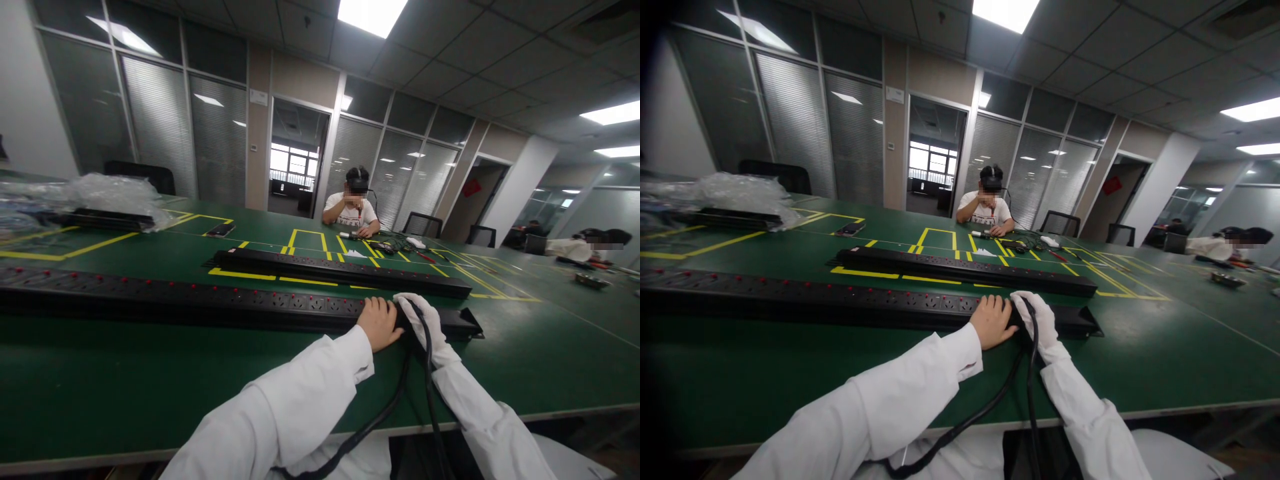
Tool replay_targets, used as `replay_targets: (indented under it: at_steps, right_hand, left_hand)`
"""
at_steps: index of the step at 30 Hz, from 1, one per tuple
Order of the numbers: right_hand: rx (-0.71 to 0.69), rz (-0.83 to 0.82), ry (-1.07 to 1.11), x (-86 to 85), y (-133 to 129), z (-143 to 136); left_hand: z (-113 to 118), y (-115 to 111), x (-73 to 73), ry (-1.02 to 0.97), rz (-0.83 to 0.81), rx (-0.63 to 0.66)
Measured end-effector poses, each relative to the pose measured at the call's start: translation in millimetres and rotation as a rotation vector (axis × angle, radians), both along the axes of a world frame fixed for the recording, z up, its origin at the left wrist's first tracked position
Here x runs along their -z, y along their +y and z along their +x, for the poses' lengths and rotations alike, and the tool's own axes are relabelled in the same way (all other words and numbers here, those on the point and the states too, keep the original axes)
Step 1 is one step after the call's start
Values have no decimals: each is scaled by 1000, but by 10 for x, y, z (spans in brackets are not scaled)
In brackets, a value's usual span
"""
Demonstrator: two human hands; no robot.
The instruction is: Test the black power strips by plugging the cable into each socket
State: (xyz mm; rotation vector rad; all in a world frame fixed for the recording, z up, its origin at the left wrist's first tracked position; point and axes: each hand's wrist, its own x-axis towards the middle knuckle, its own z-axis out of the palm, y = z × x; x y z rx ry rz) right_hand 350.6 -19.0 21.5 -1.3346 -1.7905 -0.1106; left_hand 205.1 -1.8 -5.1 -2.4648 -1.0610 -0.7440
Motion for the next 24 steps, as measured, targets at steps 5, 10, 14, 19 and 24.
replay_targets:
  at_steps: [5,10,14,19,24]
  right_hand:
    - [-68,-69,135,11,63,14]
    - [-42,-51,111,10,38,3]
    - [5,53,-61,-14,-44,-5]
    - [4,68,-59,-26,-65,-2]
    - [-87,-72,210,-33,-47,2]
  left_hand:
    - [4,3,0,1,-6,0]
    - [-3,1,-1,3,2,-3]
    - [-11,-3,-3,3,-1,-6]
    - [-22,-7,-11,8,-4,-1]
    - [-25,-15,-20,-1,0,-5]
